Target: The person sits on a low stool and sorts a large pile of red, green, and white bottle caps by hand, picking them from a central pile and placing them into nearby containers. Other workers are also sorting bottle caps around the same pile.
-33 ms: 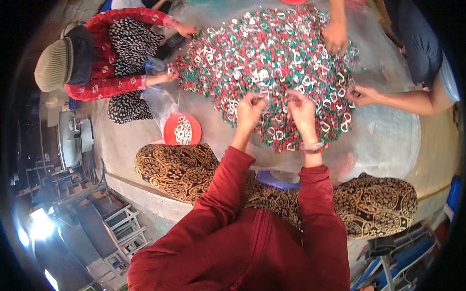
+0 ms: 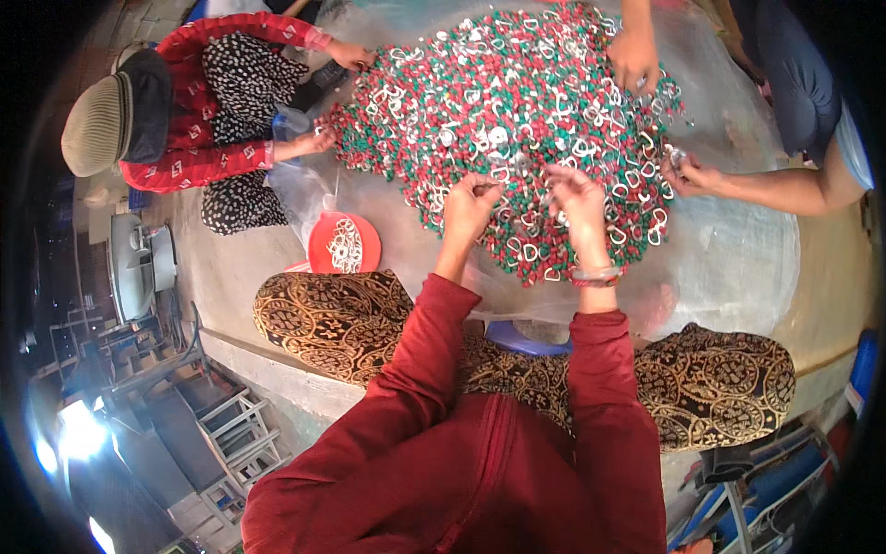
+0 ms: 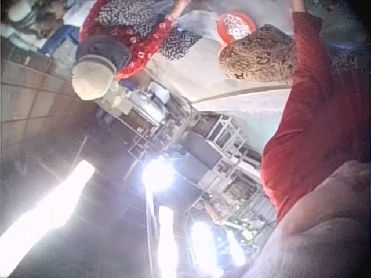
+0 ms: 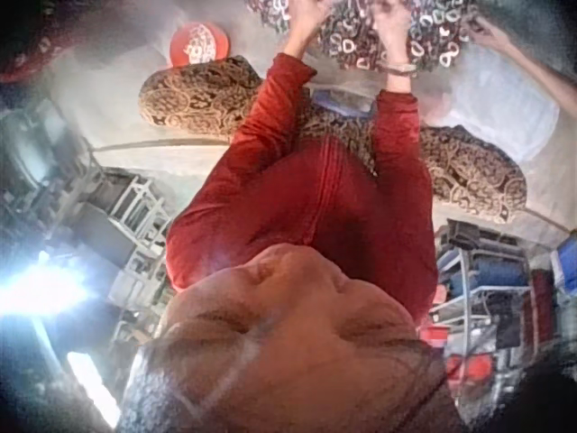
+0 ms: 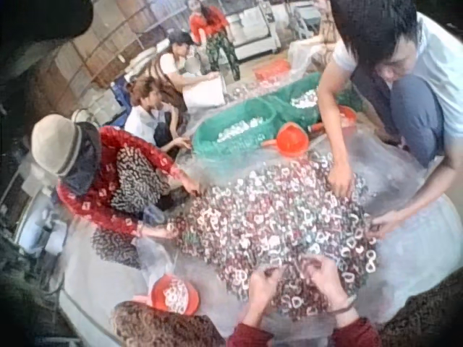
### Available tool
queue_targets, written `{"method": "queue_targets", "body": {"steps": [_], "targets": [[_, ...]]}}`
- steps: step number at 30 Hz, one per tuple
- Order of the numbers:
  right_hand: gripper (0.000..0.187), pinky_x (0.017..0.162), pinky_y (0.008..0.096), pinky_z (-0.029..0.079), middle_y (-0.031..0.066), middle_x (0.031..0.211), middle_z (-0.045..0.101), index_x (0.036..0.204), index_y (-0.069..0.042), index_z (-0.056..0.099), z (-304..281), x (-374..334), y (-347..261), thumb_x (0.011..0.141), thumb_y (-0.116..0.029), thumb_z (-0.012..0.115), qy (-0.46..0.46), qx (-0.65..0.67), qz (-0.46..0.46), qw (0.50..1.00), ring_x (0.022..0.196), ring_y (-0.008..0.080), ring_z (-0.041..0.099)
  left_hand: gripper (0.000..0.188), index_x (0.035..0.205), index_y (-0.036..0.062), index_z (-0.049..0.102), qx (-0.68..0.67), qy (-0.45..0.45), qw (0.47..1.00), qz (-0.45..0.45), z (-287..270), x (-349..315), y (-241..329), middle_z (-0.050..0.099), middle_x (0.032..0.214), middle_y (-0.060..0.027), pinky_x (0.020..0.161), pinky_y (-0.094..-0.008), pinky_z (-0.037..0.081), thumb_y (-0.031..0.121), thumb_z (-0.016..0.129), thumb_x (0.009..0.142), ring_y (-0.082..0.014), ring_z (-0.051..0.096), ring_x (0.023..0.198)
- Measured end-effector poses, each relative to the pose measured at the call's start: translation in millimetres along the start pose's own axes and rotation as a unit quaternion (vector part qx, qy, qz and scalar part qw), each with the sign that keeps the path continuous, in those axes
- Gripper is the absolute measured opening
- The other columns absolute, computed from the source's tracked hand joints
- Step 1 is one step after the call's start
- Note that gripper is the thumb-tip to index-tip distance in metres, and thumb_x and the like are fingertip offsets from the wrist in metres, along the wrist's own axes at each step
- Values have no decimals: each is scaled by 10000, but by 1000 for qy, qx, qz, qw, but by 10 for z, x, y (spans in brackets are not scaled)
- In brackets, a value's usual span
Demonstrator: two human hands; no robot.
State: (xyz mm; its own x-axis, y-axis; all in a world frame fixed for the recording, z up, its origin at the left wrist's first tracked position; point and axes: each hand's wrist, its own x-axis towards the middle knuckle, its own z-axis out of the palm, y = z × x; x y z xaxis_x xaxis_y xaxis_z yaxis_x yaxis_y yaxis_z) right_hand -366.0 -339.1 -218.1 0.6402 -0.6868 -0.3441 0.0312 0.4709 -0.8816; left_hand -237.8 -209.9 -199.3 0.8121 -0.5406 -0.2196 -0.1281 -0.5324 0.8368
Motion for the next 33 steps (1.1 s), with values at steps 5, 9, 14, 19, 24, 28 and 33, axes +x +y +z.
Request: {"method": "queue_targets", "body": {"steps": [5, 9, 14, 19, 24, 28, 33], "targets": [[349, 625, 267, 457, 84, 975, 592, 1121, -15, 550, -514, 86, -129, 775, -47, 563, -54, 362, 40, 930, 767, 156, 542, 297, 969, 100, 652, 273, 3, 962, 24, -16, -70, -308, 586, 932, -168, 671, -386, 492, 219, 734, 709, -294, 618, 794], [415, 705, 276, 442, 55, 1006, 563, 1199, -28, 500, -709, 71, -300, 785, -52, 478, 25, 259, 4, 966, 827, 164, 525, 407, 1078, 164, 602, 247, -116, 962, 19, 495, -228, -644, 530, 1010, -210, 727, -443, 490, 243, 742, 704, -368, 592, 860], [364, 679, 277, 451, 33, 959, 560, 1165, -37, 529, -685, -38, -440, 805, -36, 480, 84, 142, 45, 985, 793, 141, 540, 447, 1094, 77, 529, 190, -192, 961, 66, 987, -507, -707, 534, 980, -218, 713, -468, 470, 202, 735, 718, -388, 588, 853], [398, 593, 229, 438, 23, 881, 554, 1223, -34, 490, -769, -138, -341, 833, -64, 562, 34, 174, 65, 982, 724, 116, 533, 364, 1101, 42, 524, 42, -156, 981, 109, 1004, -372, -541, 556, 857, -112, 656, -364, 470, 193, 668, 803, -256, 575, 718], [600, 312, 115, 305, 58, 910, 552, 1408, -77, 265, -652, -231, -473, 872, -3, 524, -18, 357, 20, 934, 477, 14, 389, 234, 1146, 64, 527, -425, -180, 848, -260, 594, -11, -98, 552, 806, -23, 456, -221, 384, 122, 428, 942, -81, 471, 604], [610, 534, 164, 510, 148, 1090, 543, 1413, -71, 247, -653, -181, -430, 866, 32, 496, -44, 388, -2, 921, 720, 109, 575, 239, 1124, 57, 556, -280, -138, 939, -143, 367, 111, -201, 555, 802, -17, 476, -223, 389, 102, 416, 935, -72, 474, 598], [676, 912, 381, 505, 214, 1206, 485, 1403, -40, 264, -652, -143, -371, 774, 127, 447, -29, 328, 11, 944, 1099, 359, 532, 234, 1066, 51, 607, 41, -132, 990, -17, 304, 122, -433, 632, 799, -64, 608, -313, 473, 142, 494, 882, -177, 595, 667]]}}
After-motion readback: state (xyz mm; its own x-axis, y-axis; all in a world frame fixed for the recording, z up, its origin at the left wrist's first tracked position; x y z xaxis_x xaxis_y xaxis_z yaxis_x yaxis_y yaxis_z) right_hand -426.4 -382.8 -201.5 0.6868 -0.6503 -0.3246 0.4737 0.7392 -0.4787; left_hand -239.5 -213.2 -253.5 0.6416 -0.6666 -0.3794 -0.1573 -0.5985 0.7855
